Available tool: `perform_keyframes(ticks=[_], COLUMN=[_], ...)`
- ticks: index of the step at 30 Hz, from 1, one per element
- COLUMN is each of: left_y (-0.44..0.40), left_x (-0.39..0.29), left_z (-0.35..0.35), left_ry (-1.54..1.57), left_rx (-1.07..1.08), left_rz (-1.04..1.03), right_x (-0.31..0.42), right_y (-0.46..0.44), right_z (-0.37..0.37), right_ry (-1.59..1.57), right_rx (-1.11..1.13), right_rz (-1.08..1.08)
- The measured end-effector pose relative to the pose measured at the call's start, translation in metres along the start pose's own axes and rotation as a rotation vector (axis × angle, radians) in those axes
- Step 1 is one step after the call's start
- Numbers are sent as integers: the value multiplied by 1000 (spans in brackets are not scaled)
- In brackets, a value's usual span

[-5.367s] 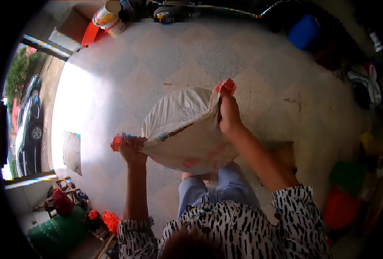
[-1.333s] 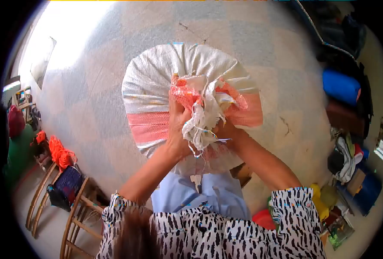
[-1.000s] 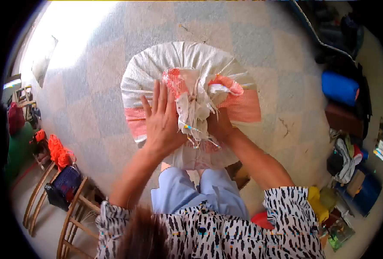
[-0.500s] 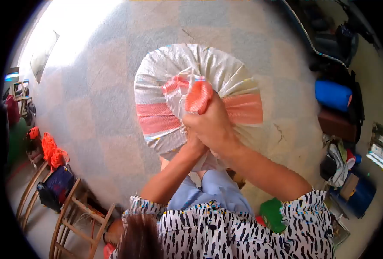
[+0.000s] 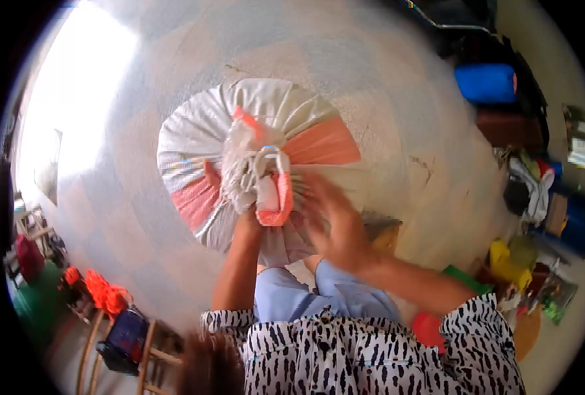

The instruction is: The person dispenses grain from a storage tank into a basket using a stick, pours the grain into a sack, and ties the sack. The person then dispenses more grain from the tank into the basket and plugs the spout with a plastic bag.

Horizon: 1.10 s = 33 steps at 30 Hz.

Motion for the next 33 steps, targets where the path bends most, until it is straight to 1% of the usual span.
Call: perform_keyframes(ticks=[1,3,4,6,7,9,11,12,13,15,16,17,18,19,20,22,23,24,25,27,28,29,30,31,33], left_y=[1,2,3,6,9,9,9,9,7,-4,-13,-21,-27,-33,-39,-46,-55,-61,-66,-78,-84,-89,-83,-82,-80], left_x=[0,0,1,-1,-2,-1,0,6,11,20,27,29,26,25,24,23,42,48,53,71,83,92,95,91,82], left_z=[-3,-7,-9,-7,-9,-10,-11,-12,-14,-17,-22,-19,-17,-16,-18,-22,-45,-52,-57,-66,-73,-80,-79,-79,-85], left_ry=[28,79,101,130,141,154,146,54,50,248,28,22,-140,-303,-310,-352,-371,-398,-421,-370,-287,-201,-153,-109,-157], left_rx=[-16,-14,-6,9,23,46,72,14,26,-85,-40,-23,-11,-5,-3,-121,-94,-73,-51,-52,-93,-131,-98,-69,-16], left_rz=[29,70,93,126,149,203,244,85,82,40,39,22,-83,-189,-205,-228,-240,-168,-97,-106,-147,-184,-172,-156,-166], right_x=[-12,-30,-44,-61,-61,-59,-55,-55,-55,-47,-43,-39,-36,-44,-57,-99,-136,-140,-159,-198,-208,-219,-231,-239,-253], right_y=[-19,-53,-51,-45,-45,-44,-49,-52,-55,-52,-45,-36,-14,9,34,89,94,114,134,166,174,183,200,209,223], right_z=[4,-5,-17,-39,-41,-39,-41,-41,-43,-46,-41,-41,-41,-39,-33,-21,-13,-2,-1,-2,-2,-2,-11,-11,-7], right_ry=[-19,536,520,846,838,663,683,695,704,666,569,475,473,451,429,333,183,214,194,225,210,94,-25,-40,-95], right_rx=[-31,120,87,-10,-25,-9,-25,-54,-81,-159,-199,-235,-404,-436,-469,-458,-431,-401,-422,-446,-467,-484,-505,-524,-596], right_rz=[2,314,307,386,365,351,331,365,400,426,413,401,407,396,390,204,118,-74,-88,-216,-233,-295,-356,-369,-317])
Point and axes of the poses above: each hand's wrist, its own y-axis away from the middle knuckle, its own z-axis out of the back of the hand, x = y × z, the point moved 2 cm from there along -y, towards the middle knuckle, and after that the axes turned 2 degrees about -z, right-handed, at the moved point
